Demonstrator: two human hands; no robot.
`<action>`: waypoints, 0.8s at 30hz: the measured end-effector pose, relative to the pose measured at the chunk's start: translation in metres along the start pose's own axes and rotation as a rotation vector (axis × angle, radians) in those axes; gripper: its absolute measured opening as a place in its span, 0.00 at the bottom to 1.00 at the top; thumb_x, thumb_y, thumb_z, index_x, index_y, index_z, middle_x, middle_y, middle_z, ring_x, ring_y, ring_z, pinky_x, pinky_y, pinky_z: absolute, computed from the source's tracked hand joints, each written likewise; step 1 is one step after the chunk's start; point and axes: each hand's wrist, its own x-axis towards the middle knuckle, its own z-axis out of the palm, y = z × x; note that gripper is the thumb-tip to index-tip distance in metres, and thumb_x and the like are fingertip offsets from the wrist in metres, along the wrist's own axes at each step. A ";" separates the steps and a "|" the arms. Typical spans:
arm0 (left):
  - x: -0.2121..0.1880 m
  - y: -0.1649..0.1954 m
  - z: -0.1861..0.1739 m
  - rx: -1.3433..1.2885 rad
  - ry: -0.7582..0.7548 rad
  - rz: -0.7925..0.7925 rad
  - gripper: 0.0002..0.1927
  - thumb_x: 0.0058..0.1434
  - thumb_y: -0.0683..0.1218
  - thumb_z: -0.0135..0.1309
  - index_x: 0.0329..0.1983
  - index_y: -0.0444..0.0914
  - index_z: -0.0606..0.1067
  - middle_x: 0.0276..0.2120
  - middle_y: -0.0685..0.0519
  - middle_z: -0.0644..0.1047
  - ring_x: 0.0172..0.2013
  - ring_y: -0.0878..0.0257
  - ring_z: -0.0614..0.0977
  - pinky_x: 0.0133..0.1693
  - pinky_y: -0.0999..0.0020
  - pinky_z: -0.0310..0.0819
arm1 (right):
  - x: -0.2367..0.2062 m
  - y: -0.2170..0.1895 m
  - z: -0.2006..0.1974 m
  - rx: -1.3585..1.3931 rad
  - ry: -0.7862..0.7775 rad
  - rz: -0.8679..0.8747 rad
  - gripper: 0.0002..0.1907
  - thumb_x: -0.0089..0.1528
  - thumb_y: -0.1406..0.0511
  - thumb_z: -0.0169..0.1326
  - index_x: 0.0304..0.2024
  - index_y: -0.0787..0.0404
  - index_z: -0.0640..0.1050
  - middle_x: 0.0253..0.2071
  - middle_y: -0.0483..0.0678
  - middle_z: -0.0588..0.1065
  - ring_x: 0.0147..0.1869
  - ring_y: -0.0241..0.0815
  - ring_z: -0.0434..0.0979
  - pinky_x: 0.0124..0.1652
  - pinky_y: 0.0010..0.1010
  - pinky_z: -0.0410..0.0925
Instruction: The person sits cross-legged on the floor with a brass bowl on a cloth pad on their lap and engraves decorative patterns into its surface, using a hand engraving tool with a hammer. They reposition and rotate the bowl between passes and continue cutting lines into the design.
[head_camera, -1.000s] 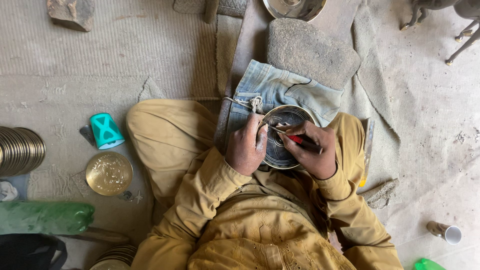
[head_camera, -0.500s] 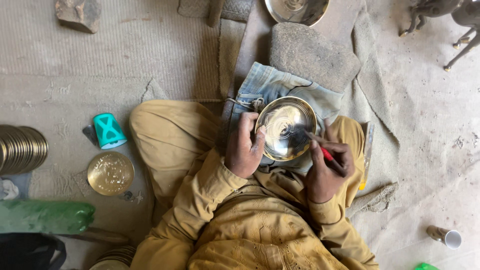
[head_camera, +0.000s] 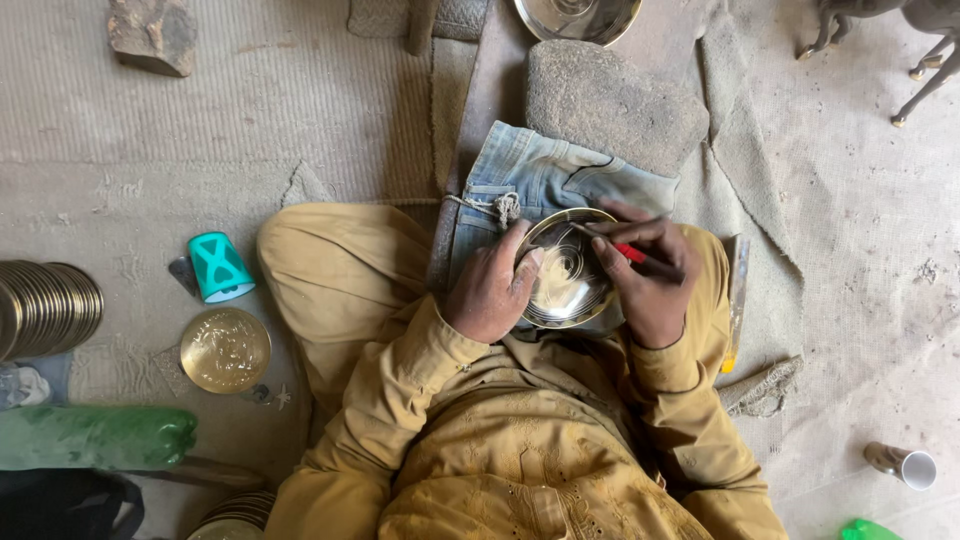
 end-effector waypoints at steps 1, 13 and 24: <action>0.001 -0.001 -0.001 0.040 0.029 0.073 0.23 0.71 0.41 0.52 0.64 0.25 0.63 0.40 0.33 0.79 0.38 0.41 0.83 0.41 0.54 0.78 | -0.001 -0.002 0.004 -0.064 0.041 -0.004 0.07 0.64 0.77 0.61 0.40 0.67 0.75 0.52 0.58 0.79 0.63 0.49 0.81 0.58 0.35 0.75; 0.011 0.006 -0.006 -0.049 -0.107 -0.196 0.21 0.66 0.42 0.57 0.59 0.29 0.70 0.36 0.33 0.80 0.38 0.39 0.84 0.36 0.53 0.77 | -0.017 -0.025 0.030 -0.310 0.013 -0.066 0.07 0.62 0.78 0.61 0.40 0.69 0.77 0.48 0.56 0.82 0.55 0.44 0.84 0.55 0.30 0.74; 0.009 0.003 -0.004 -0.014 -0.097 -0.196 0.21 0.66 0.42 0.57 0.59 0.28 0.70 0.38 0.31 0.79 0.40 0.36 0.83 0.39 0.50 0.77 | -0.013 -0.019 0.033 -0.282 0.035 -0.043 0.08 0.62 0.77 0.64 0.39 0.69 0.76 0.42 0.55 0.82 0.49 0.39 0.85 0.46 0.24 0.74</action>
